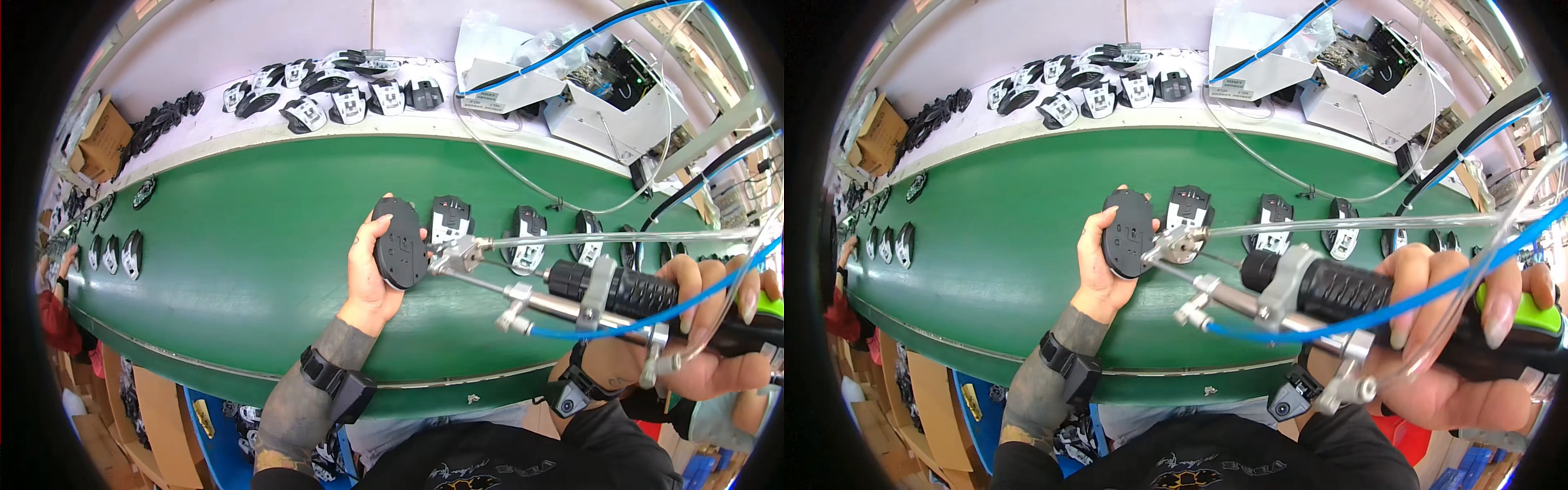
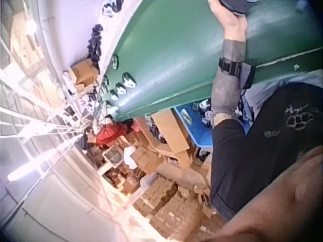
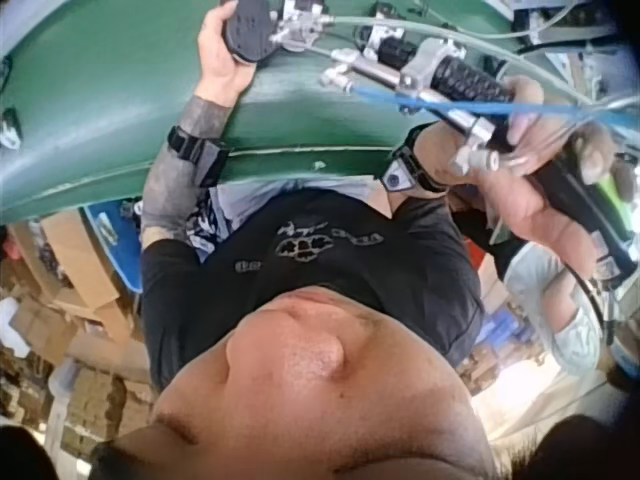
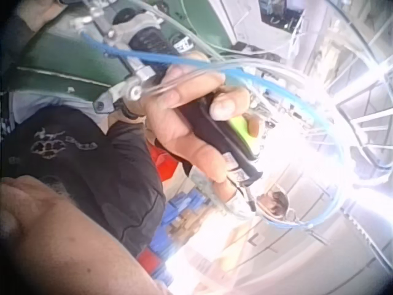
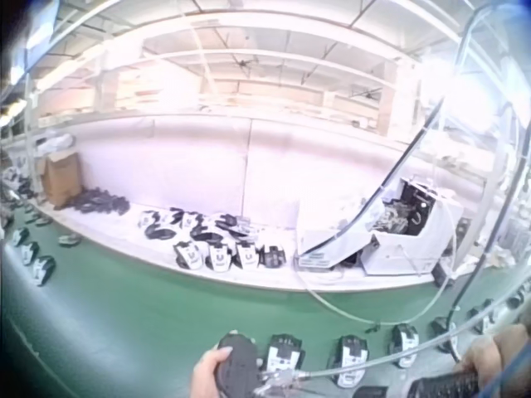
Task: Securing the bottom plate of computer mice using a pneumatic screwdriver on an assembly line.
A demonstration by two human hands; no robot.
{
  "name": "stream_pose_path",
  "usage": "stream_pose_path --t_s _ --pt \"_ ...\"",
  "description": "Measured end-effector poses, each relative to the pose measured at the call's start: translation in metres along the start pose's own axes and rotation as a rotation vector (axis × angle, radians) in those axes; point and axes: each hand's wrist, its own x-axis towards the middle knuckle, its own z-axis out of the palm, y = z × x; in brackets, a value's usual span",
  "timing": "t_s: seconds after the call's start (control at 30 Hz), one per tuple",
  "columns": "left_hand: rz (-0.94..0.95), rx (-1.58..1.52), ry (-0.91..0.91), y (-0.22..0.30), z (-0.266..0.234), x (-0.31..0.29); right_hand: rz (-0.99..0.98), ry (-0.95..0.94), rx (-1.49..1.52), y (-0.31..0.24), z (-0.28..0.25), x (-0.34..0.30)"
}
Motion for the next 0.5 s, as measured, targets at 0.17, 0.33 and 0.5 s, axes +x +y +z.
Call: stream_pose_path --t_s 0.17,0.33,0.5 --pt "-0.031 -0.097 -0.134 -0.005 0.007 -0.005 0.016 -0.071 0.097 0.02 0.019 -0.006" --pt "-0.041 -0.094 -0.127 -0.008 0.005 -0.01 0.08 -0.07 0.204 0.027 0.029 -0.01" --pt "-0.093 -0.124 -0.185 -0.008 0.012 -0.013 0.089 -0.091 0.17 0.025 0.031 -0.008"
